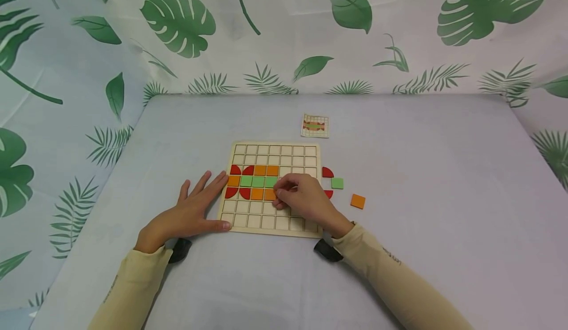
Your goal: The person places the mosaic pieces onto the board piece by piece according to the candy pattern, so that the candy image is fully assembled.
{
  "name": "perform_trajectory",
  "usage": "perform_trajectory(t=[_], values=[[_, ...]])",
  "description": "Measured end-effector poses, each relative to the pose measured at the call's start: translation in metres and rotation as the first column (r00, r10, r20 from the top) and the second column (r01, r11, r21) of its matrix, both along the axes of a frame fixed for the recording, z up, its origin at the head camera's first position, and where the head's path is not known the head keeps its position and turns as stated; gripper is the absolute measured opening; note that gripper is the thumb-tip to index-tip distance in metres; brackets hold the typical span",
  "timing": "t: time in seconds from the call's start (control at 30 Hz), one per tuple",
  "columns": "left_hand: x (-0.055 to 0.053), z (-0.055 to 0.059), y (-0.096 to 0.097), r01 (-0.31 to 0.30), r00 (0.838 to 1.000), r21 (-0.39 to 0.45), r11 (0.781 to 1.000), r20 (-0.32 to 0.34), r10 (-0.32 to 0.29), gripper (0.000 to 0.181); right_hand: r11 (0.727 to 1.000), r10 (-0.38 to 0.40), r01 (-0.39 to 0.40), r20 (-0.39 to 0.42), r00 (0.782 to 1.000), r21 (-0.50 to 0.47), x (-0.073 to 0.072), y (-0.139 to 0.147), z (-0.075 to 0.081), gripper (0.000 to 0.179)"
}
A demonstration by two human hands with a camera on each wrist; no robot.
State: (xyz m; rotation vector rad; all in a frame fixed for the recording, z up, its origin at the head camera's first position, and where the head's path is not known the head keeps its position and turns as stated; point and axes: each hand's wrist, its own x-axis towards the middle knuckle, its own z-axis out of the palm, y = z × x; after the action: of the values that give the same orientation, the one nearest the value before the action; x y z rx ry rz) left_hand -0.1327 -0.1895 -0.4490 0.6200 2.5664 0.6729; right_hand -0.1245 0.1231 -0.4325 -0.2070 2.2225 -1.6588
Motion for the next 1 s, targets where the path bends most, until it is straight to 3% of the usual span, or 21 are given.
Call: perform_trajectory(t=[0.2,0.43,0.67,1.0], values=[[0.0,0.0,0.001,0.002,1.0,-0.001,1.0,0.003,-0.002,0.114,1.0,0.016,-0.016,-0.013,1.0,0.02,-0.001,0.003,0.003,0.015],[0.0,-0.001,0.0,0.007,1.0,0.004,1.0,0.001,-0.007,0.114,0.992,0.067,-0.057,-0.08,0.995,0.113,-0.005,0.02,0.02,0.018],[0.001,0.001,0.0,0.008,1.0,0.011,1.0,-0.003,-0.008,0.114,0.961,0.128,-0.075,-0.191,0.973,0.266,-0.011,0.044,0.034,0.021],[0.002,0.003,0.002,0.001,1.0,0.004,1.0,0.002,-0.001,0.114,0.913,0.119,-0.033,-0.188,0.975,0.406,-0.022,0.085,0.044,0.026]])
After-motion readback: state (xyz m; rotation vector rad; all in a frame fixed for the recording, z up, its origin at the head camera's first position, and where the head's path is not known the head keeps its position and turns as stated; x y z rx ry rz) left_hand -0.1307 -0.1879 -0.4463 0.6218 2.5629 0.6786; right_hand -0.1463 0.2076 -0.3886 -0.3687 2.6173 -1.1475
